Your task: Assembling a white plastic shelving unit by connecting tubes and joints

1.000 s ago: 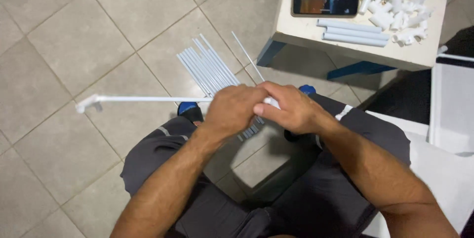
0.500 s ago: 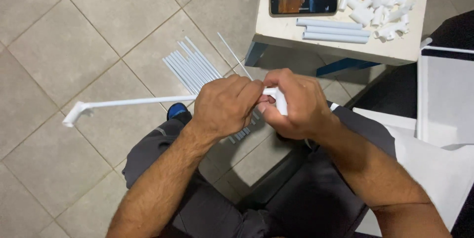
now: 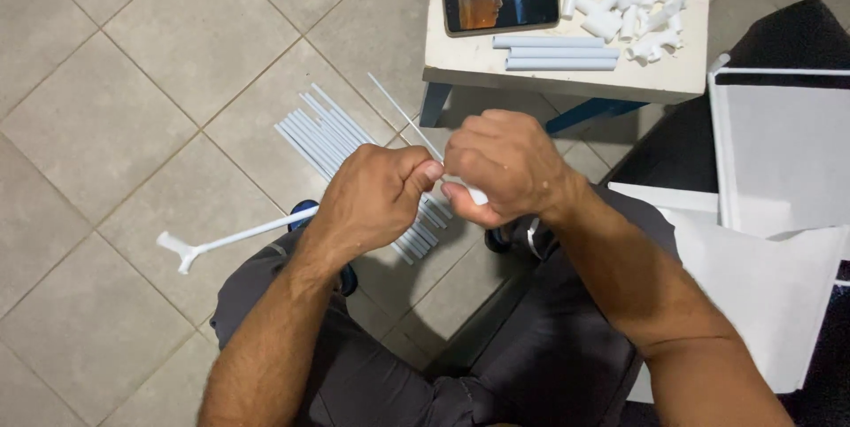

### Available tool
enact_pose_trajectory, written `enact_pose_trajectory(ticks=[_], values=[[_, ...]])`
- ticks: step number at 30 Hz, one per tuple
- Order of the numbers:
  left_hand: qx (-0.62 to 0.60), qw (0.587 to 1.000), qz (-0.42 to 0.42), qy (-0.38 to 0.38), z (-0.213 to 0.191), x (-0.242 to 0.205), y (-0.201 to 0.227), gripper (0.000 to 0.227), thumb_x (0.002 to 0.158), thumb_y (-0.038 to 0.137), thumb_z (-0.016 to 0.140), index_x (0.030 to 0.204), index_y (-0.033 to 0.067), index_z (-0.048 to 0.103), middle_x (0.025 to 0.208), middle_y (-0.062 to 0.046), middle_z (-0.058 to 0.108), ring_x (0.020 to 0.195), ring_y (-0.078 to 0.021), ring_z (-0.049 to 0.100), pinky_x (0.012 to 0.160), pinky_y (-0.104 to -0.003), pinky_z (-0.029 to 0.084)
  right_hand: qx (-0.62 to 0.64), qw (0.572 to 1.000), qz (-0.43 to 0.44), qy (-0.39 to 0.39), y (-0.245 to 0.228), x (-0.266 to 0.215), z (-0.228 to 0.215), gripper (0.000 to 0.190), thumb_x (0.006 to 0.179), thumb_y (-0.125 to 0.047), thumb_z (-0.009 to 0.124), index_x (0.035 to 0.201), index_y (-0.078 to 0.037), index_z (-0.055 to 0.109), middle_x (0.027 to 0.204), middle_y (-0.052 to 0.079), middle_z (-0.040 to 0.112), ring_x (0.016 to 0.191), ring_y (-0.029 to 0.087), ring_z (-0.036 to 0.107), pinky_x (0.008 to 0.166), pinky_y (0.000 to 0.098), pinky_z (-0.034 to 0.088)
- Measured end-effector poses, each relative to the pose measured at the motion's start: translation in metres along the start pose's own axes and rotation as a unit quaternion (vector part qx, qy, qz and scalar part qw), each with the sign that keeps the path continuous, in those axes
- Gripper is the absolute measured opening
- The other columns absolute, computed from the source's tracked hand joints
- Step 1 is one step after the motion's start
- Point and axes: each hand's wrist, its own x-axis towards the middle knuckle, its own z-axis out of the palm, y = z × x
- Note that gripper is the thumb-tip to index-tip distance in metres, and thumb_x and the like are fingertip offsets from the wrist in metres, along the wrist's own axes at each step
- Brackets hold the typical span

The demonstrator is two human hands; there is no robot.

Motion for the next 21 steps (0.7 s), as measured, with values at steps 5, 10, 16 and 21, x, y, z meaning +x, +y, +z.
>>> enact_pose_trajectory(ticks=[5, 10, 16, 21], values=[[0.089, 0.981, 0.098, 0.145, 0.017, 0.003, -0.011, 0.029, 0.105, 0.036, 0.055, 0.085, 0.0176, 0.065, 0.068, -0.009, 0.064, 0.070, -0.0340, 0.069, 0.062, -0.041, 0.056, 0.085, 0.988, 0.124, 0.024, -0.002, 0.011, 0.000, 0.023, 0.093, -0.031, 0.066, 0.087, -0.011, 0.058, 0.061, 0.005, 0.048, 0.049, 0.029, 0.052, 0.047, 0.0397, 0.045], [0.163, 0.941, 0.168, 0.243, 0.022, 0.001, -0.021, 0.022, 0.104, 0.034, 0.061, 0.092, 0.0183, 0.069, 0.069, -0.002, 0.063, 0.069, -0.0234, 0.067, 0.065, -0.033, 0.055, 0.089, 0.980, 0.170, 0.054, -0.002, 0.006, 0.006, 0.030, 0.091, -0.035, 0.072, 0.088, -0.011, 0.055, 0.055, 0.004, 0.042, 0.045, 0.028, 0.049, 0.047, 0.0365, 0.046], [0.208, 0.949, 0.115, 0.206, 0.021, -0.001, -0.015, 0.033, 0.106, 0.036, 0.055, 0.083, 0.0132, 0.063, 0.060, -0.010, 0.056, 0.057, -0.0315, 0.064, 0.052, -0.044, 0.052, 0.145, 0.973, 0.171, 0.062, 0.003, 0.003, 0.007, 0.031, 0.088, -0.034, 0.076, 0.089, -0.010, 0.056, 0.059, 0.009, 0.050, 0.046, 0.032, 0.052, 0.047, 0.0425, 0.045], [0.171, 0.952, 0.134, 0.214, 0.024, -0.003, -0.015, 0.034, 0.106, 0.038, 0.052, 0.083, 0.0160, 0.064, 0.060, -0.009, 0.057, 0.058, -0.0321, 0.064, 0.052, -0.041, 0.051, 0.138, 0.982, 0.110, 0.072, 0.006, 0.006, 0.002, 0.026, 0.086, -0.030, 0.075, 0.080, -0.013, 0.057, 0.063, 0.004, 0.060, 0.045, 0.026, 0.051, 0.048, 0.0384, 0.044]])
